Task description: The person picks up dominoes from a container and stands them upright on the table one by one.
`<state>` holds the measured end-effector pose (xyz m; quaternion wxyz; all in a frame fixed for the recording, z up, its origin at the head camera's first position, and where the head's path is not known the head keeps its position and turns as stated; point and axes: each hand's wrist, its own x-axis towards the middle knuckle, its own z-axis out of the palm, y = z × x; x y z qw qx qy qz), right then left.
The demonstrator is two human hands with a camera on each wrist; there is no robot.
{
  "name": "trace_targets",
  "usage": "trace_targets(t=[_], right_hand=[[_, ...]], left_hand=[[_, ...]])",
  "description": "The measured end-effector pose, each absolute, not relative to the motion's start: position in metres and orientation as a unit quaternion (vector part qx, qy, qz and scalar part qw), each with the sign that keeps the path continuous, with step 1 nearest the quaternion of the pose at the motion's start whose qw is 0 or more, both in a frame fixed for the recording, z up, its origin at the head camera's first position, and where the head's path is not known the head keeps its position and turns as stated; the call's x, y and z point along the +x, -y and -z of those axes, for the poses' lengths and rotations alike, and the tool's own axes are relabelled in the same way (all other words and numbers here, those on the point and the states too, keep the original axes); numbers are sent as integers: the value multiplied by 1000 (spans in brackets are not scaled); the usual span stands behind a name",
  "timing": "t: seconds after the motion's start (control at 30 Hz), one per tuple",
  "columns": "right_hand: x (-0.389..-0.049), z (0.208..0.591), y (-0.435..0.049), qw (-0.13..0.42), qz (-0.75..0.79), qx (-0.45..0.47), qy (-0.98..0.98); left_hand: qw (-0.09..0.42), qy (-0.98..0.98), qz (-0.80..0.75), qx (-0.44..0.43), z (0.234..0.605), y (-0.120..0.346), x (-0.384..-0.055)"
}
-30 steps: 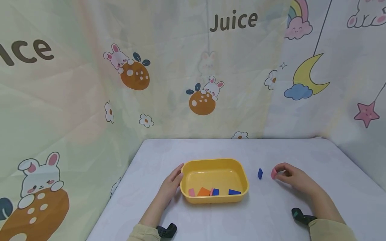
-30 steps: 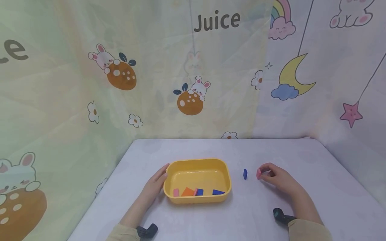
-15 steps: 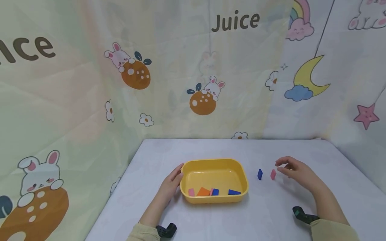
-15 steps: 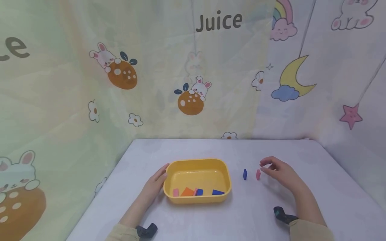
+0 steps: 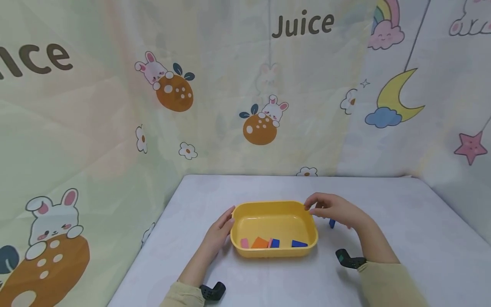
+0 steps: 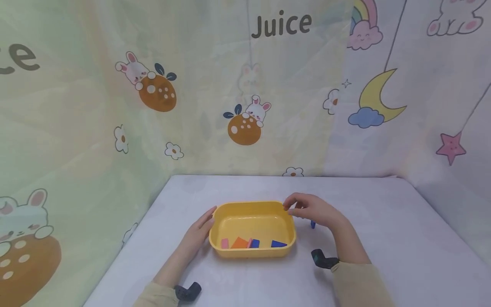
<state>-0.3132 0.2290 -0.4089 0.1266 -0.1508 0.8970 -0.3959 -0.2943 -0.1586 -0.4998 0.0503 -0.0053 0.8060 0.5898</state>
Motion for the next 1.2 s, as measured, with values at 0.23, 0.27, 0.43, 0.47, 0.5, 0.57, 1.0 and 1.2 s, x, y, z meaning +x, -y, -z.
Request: trace_targets(t=[0.23,0.27,0.43,0.47,0.5,0.57,1.0,1.2], right_hand=[[-335,406,-179,214,372,-235,-872],[-337,406,-173,233,371,-241,-866],[-340,415,-149,353,379,-235,-822],[-340,416,-145,377,380,-227,-814],[-340,418,-141,400,380,-219,-805],[-342,420,-133,441,378,-208,-787],[-355,438,-99,574,397,-206,-686],[-358,445,-99,535,446,-214,-685]], left_hand=[[49,-801,-596,7,502,158,-296],[48,-802,-596,8,501,159,-296],[51,-801,-597,6,501,159,-296],[50,-800,-598,9,501,160,-296],[50,-800,-598,10,501,160,-297],[48,-800,-598,12,502,161,-297],[49,-804,-592,2,499,160,-293],[51,-806,-589,-10,499,157,-294]])
